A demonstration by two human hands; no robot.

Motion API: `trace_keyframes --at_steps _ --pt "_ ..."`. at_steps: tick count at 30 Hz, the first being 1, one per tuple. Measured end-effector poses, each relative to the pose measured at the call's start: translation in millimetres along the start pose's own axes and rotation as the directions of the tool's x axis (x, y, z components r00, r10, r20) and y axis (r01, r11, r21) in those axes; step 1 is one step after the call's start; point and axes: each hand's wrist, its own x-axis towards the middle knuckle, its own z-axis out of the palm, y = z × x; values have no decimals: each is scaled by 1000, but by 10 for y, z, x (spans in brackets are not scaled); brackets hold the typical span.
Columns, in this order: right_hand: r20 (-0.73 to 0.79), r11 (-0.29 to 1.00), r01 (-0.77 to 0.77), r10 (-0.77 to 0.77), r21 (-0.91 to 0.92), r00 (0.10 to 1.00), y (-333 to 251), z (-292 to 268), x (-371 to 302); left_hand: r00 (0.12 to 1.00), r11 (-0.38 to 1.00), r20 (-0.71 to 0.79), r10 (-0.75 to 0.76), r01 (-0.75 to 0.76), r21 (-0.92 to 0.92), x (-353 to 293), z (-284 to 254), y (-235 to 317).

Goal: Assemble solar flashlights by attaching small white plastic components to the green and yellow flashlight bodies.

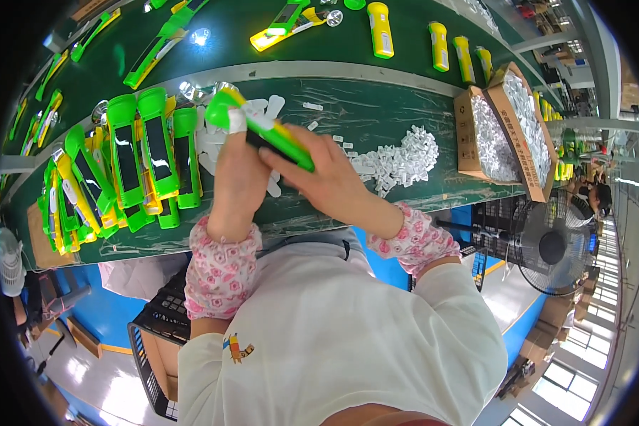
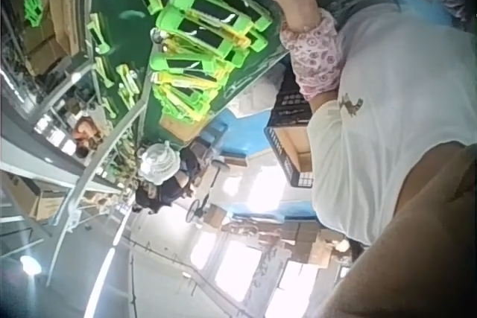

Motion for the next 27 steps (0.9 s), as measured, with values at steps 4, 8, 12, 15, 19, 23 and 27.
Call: trace_keyframes --at_steps 4,8,12,15,19,23,27 --pt "-29 912 -212 237 352 971 606 -236 -182 994 999 -104 40 -39 11 43 -142 240" --pt "125 921 -299 275 249 953 1011 -166 -271 996 996 79 42 -35 -84 177 -83 239" --pt "236 941 -297 256 160 938 1098 -5 -239 999 993 48 20 -14 -118 227 -32 80" --pt "286 953 -266 217 146 933 1104 -74 -114 980 989 199 -29 57 -136 192 -132 52" --pt "282 518 -448 369 729 885 873 -419 213 972 999 233 -20 10 42 86 -101 -99" --pt "-14 617 -111 194 779 981 460 -445 473 967 951 253 15 -93 295 -2 208 -150" --pt "29 675 -219 281 705 959 350 -383 484 955 888 293 45 -173 427 -53 198 -80"
